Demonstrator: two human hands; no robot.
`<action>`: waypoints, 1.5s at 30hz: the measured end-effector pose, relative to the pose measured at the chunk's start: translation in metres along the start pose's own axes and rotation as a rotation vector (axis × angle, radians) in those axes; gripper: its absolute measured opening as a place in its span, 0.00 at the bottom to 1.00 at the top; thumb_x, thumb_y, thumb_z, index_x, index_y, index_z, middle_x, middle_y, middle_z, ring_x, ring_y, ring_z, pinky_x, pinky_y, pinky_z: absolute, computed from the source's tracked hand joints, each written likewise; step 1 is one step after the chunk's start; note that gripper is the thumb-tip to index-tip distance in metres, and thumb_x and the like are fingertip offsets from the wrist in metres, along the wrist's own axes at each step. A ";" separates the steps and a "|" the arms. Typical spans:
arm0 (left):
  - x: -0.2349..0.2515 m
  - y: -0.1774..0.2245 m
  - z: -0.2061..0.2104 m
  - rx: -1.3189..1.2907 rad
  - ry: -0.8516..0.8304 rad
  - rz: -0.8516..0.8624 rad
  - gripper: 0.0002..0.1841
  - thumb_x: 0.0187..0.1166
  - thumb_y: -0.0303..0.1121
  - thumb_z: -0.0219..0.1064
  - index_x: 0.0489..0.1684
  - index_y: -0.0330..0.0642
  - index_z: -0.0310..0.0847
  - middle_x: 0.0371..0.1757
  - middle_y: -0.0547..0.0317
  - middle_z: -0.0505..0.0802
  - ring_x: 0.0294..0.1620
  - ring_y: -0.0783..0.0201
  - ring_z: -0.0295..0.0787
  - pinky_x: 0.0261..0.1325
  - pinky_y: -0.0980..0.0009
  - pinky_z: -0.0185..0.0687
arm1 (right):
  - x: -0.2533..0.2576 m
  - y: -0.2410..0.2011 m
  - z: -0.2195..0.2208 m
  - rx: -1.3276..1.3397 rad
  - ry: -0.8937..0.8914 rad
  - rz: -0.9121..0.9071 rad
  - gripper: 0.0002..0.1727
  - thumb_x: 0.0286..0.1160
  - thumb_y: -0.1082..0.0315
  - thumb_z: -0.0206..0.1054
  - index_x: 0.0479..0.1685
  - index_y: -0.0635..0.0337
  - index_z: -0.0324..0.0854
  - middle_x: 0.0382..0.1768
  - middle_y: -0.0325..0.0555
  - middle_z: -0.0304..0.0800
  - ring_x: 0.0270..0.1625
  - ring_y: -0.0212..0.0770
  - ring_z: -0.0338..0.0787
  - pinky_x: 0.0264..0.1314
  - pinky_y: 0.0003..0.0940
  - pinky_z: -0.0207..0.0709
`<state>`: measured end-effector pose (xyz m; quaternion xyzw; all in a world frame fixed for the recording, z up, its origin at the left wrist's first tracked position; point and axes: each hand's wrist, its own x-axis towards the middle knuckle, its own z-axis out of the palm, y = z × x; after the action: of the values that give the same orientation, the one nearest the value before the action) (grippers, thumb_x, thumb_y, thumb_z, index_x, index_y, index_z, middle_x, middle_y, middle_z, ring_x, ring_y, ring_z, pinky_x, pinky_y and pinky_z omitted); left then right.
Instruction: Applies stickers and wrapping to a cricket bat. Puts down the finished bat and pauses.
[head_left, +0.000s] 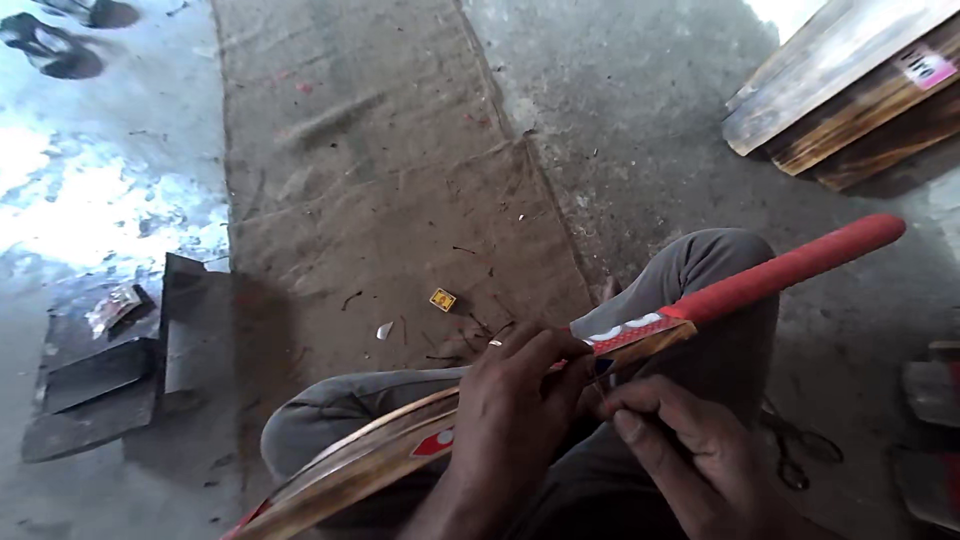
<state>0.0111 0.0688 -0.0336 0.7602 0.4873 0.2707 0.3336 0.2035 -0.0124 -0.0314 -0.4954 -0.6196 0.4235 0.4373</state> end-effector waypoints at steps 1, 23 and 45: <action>0.001 0.000 0.000 0.011 -0.002 -0.007 0.06 0.80 0.49 0.71 0.46 0.69 0.91 0.43 0.85 0.90 0.40 0.81 0.88 0.40 0.70 0.89 | -0.005 0.001 0.000 0.027 0.005 0.018 0.12 0.90 0.67 0.57 0.54 0.60 0.86 0.41 0.38 0.89 0.36 0.27 0.85 0.35 0.21 0.81; 0.015 0.001 -0.002 0.040 -0.069 -0.025 0.10 0.77 0.47 0.74 0.53 0.66 0.87 0.46 0.82 0.92 0.46 0.79 0.90 0.46 0.69 0.93 | -0.041 0.014 0.012 0.426 0.076 0.318 0.13 0.90 0.71 0.55 0.60 0.62 0.85 0.36 0.38 0.87 0.28 0.26 0.78 0.28 0.22 0.74; 0.000 -0.015 -0.014 0.261 -0.084 0.387 0.15 0.82 0.38 0.70 0.65 0.55 0.89 0.67 0.70 0.90 0.68 0.69 0.86 0.65 0.67 0.88 | -0.020 0.026 0.035 0.377 0.061 0.240 0.14 0.88 0.72 0.59 0.62 0.62 0.87 0.44 0.42 0.93 0.36 0.29 0.88 0.37 0.24 0.85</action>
<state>-0.0076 0.0770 -0.0368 0.8866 0.3491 0.2327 0.1944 0.1787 -0.0311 -0.0680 -0.4878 -0.4526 0.5655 0.4873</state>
